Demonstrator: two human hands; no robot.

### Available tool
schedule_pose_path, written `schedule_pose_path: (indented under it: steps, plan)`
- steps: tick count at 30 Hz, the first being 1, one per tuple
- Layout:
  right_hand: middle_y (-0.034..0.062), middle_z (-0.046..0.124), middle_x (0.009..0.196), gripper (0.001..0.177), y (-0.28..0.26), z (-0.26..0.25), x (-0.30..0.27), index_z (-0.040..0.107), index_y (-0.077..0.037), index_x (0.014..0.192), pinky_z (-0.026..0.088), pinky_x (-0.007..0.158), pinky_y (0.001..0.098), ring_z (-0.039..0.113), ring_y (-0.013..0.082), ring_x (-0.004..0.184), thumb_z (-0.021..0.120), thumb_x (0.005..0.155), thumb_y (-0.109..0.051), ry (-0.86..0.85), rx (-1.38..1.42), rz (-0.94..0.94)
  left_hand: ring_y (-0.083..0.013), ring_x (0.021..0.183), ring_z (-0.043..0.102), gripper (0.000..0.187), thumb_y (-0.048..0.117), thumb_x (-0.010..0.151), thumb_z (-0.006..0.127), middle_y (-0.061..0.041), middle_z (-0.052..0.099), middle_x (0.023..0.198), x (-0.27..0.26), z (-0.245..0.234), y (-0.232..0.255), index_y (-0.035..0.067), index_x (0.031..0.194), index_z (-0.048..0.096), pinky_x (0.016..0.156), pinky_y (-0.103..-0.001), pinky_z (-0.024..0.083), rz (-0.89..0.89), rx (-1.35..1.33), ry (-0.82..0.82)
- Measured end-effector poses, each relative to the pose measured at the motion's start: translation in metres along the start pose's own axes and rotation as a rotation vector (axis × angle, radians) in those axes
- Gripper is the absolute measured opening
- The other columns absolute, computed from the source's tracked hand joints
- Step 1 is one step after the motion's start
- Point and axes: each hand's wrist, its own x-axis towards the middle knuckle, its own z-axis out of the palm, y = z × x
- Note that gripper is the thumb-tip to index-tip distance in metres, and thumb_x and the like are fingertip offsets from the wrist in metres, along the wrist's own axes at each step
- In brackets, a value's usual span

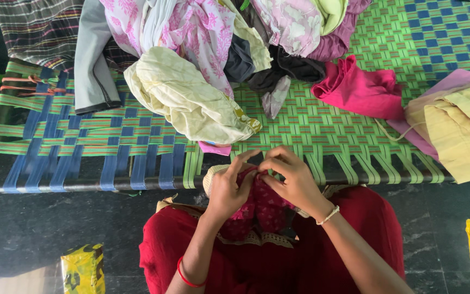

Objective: The person folds a yellow cloth and a pink patterned cloth on a woven cot. They smooth and align the edges, then fold each item into a compact rectangle and place it aside.

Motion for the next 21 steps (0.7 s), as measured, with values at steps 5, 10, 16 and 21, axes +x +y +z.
schedule_pose_path:
  steps: [5,10,16,21]
  plan:
    - [0.0081,0.07,0.111,0.035,0.006,-0.001,0.001,0.068,-0.003,0.112,0.056,0.081,0.0367,0.069,0.0276,0.1,0.078,0.078,-0.001,0.012,-0.006,-0.054,-0.0262,0.084,0.079,0.051,0.004,0.092,0.071,-0.009,0.079,0.097,0.003,-0.005,0.007,0.013,0.14,0.056,0.072,-0.034,0.06,0.044,-0.053,-0.012]
    - [0.0054,0.07,0.102,0.023,0.005,-0.017,0.006,0.072,-0.008,0.104,0.061,0.068,0.0276,0.072,0.0181,0.083,0.075,0.084,0.003,0.033,-0.035,0.026,-0.0276,0.073,0.071,0.047,0.017,0.082,0.084,-0.009,0.073,0.084,0.01,-0.029,0.027,0.014,0.125,0.067,0.069,-0.038,0.055,0.15,0.256,-0.018]
    - [0.0088,0.069,0.108,0.022,-0.032,-0.075,0.032,0.069,-0.004,0.109,0.054,0.075,0.0309,0.067,0.022,0.088,0.066,0.094,0.012,0.437,-0.223,-0.089,-0.0263,0.089,0.067,0.047,0.013,0.08,0.082,-0.006,0.068,0.091,0.023,-0.061,0.066,0.013,0.124,0.065,0.091,-0.046,0.05,0.432,0.487,0.142]
    - [0.0129,0.068,0.112,0.018,-0.076,-0.086,0.042,0.064,0.002,0.11,0.054,0.081,0.0357,0.066,0.0301,0.097,0.067,0.094,0.009,0.815,-0.395,-0.26,-0.0258,0.1,0.063,0.035,0.004,0.082,0.081,-0.003,0.059,0.102,0.037,-0.05,0.089,0.017,0.107,0.06,0.088,-0.042,0.047,0.636,0.494,0.402]
